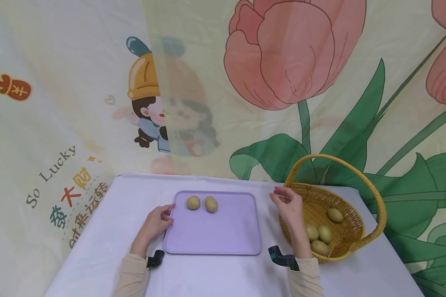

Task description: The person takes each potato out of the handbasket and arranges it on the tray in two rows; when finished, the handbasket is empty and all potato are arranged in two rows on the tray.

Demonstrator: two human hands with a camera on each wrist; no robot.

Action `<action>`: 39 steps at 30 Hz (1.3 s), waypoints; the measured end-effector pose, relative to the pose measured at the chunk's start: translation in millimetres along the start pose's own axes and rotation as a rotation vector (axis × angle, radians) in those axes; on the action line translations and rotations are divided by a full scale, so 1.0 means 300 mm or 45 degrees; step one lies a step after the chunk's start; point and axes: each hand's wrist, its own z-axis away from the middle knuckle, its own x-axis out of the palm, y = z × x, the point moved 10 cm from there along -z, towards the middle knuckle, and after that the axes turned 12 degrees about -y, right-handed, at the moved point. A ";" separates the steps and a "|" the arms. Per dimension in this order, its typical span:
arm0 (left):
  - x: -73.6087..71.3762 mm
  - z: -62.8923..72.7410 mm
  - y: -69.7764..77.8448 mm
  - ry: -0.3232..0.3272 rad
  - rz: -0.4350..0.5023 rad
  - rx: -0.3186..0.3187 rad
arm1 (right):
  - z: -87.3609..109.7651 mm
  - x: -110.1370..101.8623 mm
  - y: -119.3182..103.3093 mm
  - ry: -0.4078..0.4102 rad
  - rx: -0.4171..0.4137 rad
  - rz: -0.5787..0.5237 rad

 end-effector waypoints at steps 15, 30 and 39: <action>-0.002 0.008 0.013 -0.012 -0.005 0.011 | 0.038 -0.193 0.148 0.045 0.080 0.089; -0.001 0.006 0.006 -0.017 0.000 -0.018 | 0.035 -0.208 0.235 -0.007 0.159 0.173; -0.005 0.005 0.007 -0.011 0.000 0.008 | 0.018 -0.183 0.240 -0.043 0.138 0.248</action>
